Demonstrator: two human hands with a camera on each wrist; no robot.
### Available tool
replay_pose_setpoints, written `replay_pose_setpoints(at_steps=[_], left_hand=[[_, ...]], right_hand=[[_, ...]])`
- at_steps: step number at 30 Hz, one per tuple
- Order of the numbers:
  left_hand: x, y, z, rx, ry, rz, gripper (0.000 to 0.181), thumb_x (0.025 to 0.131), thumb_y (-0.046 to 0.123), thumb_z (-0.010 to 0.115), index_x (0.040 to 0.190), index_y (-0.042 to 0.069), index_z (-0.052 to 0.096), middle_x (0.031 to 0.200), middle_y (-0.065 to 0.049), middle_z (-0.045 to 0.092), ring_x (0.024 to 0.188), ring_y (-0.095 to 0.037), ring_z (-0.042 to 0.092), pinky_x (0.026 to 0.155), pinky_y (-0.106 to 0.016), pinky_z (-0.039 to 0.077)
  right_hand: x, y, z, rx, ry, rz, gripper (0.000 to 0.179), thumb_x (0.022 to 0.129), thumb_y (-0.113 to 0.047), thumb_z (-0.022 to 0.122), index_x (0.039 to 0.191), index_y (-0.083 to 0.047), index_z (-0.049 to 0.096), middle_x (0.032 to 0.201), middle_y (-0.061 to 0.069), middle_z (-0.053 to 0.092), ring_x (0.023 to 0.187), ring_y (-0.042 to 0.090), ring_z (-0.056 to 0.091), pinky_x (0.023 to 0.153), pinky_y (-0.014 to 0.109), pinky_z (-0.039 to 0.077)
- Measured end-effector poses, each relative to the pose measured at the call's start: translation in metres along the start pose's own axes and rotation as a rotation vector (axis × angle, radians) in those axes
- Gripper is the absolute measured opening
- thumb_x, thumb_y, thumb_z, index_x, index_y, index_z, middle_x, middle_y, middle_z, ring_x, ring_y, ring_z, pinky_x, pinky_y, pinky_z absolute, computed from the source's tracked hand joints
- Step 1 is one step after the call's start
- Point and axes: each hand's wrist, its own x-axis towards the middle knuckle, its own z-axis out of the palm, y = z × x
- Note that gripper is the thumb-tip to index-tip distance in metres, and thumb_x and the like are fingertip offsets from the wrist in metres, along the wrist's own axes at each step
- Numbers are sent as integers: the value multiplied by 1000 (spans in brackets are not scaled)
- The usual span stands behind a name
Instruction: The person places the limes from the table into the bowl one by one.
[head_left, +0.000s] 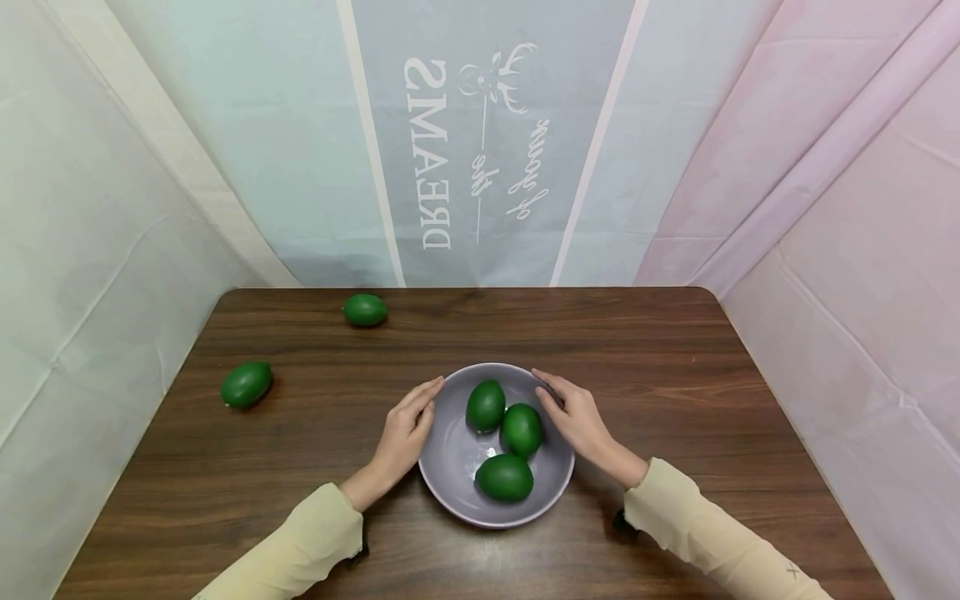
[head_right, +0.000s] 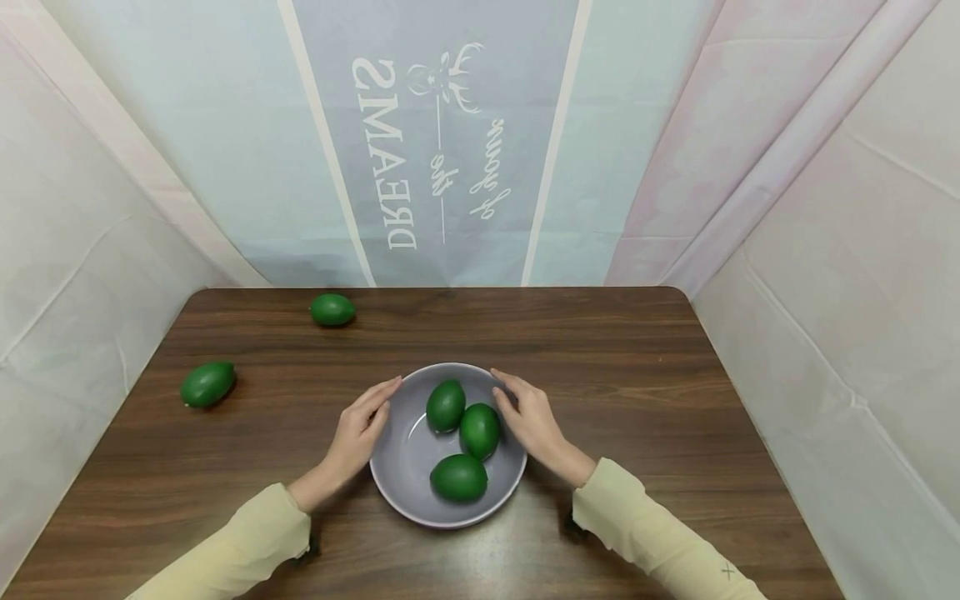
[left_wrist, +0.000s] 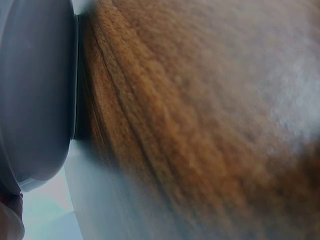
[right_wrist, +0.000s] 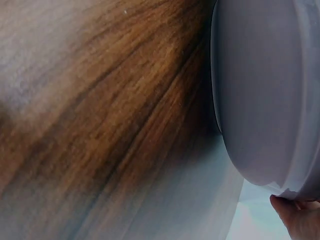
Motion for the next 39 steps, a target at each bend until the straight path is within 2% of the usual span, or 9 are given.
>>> replay_pose_setpoints(at_steps=[8, 15, 21, 25, 31, 35, 39], left_hand=[[0, 0, 0, -4, 4, 0, 32, 89, -4, 49, 120, -2, 57, 124, -12, 56, 114, -25, 52, 93, -38, 44], [0, -1, -1, 17, -13, 12, 32, 89, -4, 50, 120, -3, 57, 123, -13, 56, 113, -26, 53, 92, -38, 44], [1, -2, -1, 28, -25, 19, 32, 89, -1, 50, 121, -1, 57, 124, -11, 56, 114, -23, 53, 92, -37, 45], [1, -2, -2, 40, -32, 15, 32, 89, 0, 51, 121, -2, 57, 122, -11, 57, 113, -22, 53, 93, -35, 44], [3, -3, -3, 56, -50, 5, 33, 88, 2, 55, 120, -3, 56, 118, -12, 58, 111, -24, 54, 92, -39, 45], [5, -3, -6, 65, -75, 21, 33, 88, 5, 56, 119, -2, 57, 117, -12, 58, 110, -25, 54, 92, -41, 45], [9, -5, -9, 60, -66, 63, 29, 89, 7, 54, 116, -2, 58, 113, -12, 59, 106, -22, 56, 89, -34, 47]], right_hand=[[0, 1, 3, 23, 62, 7, 26, 90, -10, 55, 115, -6, 64, 112, 8, 64, 102, 21, 60, 80, 39, 51], [-1, 2, 4, 20, 70, 22, 26, 90, -11, 56, 114, -7, 65, 112, 7, 64, 100, 19, 61, 78, 40, 52], [-2, 3, 5, 24, 74, 27, 26, 89, -9, 56, 114, -10, 65, 111, 6, 64, 95, 14, 61, 73, 34, 52], [-3, 4, 5, 29, 80, 18, 27, 89, -7, 56, 114, -10, 66, 111, 6, 65, 85, 12, 59, 68, 28, 51], [-3, 5, 5, 29, 85, 5, 27, 88, -5, 56, 113, -8, 66, 110, 6, 65, 75, 11, 57, 62, 23, 47], [-3, 7, 5, 31, 85, 2, 27, 88, -4, 56, 113, -7, 66, 109, 8, 65, 57, 6, 47, 55, 20, 41], [-3, 7, 5, 39, 82, 9, 27, 88, -4, 55, 114, -7, 65, 110, 9, 65, 47, 4, 36, 51, 19, 39]])
